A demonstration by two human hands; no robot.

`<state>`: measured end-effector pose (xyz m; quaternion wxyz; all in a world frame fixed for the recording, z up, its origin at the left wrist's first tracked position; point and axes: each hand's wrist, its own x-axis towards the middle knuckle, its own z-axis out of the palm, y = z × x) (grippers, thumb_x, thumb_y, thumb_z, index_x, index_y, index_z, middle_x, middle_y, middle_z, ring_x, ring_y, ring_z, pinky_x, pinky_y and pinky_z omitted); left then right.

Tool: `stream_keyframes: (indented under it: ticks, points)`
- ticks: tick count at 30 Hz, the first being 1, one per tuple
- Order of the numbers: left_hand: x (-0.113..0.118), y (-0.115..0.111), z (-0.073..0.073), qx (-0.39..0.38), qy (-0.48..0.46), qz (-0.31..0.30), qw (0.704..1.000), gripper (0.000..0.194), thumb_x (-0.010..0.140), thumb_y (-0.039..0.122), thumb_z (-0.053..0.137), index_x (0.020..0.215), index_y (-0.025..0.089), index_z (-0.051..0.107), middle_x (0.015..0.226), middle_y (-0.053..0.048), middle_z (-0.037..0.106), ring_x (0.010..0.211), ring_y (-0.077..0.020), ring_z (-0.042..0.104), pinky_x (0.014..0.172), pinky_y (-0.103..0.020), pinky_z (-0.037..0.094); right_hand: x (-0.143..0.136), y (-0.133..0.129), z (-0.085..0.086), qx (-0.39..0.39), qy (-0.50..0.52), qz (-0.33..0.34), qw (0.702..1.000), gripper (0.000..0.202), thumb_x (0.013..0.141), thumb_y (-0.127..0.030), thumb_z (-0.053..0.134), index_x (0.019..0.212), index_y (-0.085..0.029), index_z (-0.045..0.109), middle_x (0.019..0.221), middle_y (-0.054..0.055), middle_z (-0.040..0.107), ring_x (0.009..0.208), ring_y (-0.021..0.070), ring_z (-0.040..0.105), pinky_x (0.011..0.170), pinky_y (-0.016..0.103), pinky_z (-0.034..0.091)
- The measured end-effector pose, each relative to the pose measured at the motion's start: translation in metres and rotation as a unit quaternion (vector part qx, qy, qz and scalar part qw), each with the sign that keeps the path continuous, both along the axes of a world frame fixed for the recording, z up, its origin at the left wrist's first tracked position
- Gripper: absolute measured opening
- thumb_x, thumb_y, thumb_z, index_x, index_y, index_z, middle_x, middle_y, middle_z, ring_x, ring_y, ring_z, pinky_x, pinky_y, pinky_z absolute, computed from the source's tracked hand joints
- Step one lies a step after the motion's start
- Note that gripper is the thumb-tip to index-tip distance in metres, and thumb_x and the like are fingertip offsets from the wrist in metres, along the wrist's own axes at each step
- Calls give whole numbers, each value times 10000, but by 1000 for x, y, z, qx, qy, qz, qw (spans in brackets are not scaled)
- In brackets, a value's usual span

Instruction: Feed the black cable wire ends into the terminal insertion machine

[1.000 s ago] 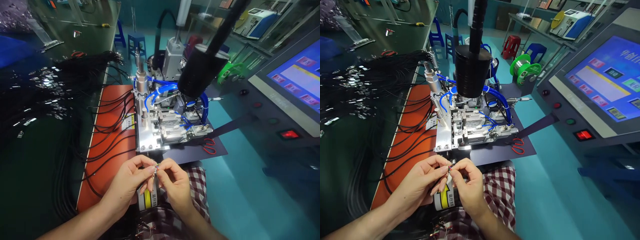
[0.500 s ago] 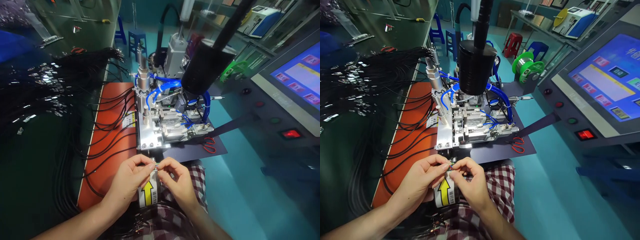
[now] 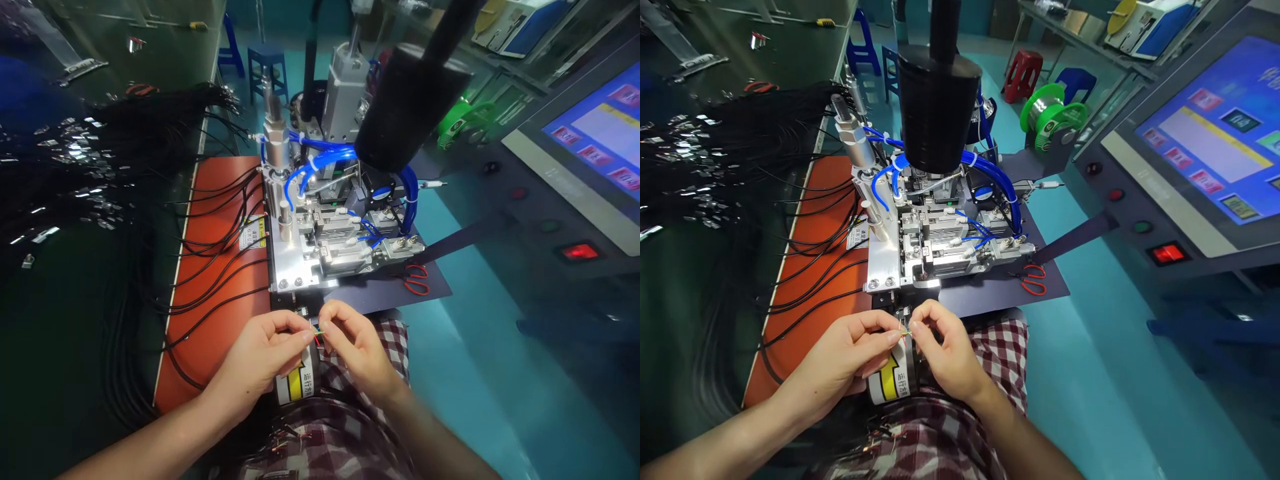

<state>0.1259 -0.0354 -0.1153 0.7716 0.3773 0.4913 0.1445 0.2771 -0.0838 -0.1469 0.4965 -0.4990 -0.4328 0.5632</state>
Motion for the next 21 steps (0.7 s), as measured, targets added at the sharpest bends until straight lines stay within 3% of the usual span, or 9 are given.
stream_keyframes:
  ticks: [7,12,21]
  points:
    - [0,-1,-2,17,0,-12,1000,173,773,315,625,735,157,565,410,100,344,376,-22,205,351,-139,131,13,8,4,23,-31,64,997,133,888,-219,494,761,-183,508,702,-30,443,598,104,402,571,243,348]
    - [2,-1,-1,18,19,14,1000,162,780,295,614,722,165,537,387,104,340,371,-26,229,350,-129,144,6,1,1,-26,2,5,1000,119,873,-258,511,793,-181,552,674,-33,468,583,106,430,558,240,364]
    - [1,-1,-4,35,21,13,999,165,788,298,613,728,167,531,395,105,346,364,-21,224,348,-126,154,-9,-2,2,-40,-44,-65,996,95,805,-211,586,723,-171,558,657,-33,493,584,102,423,547,231,360]
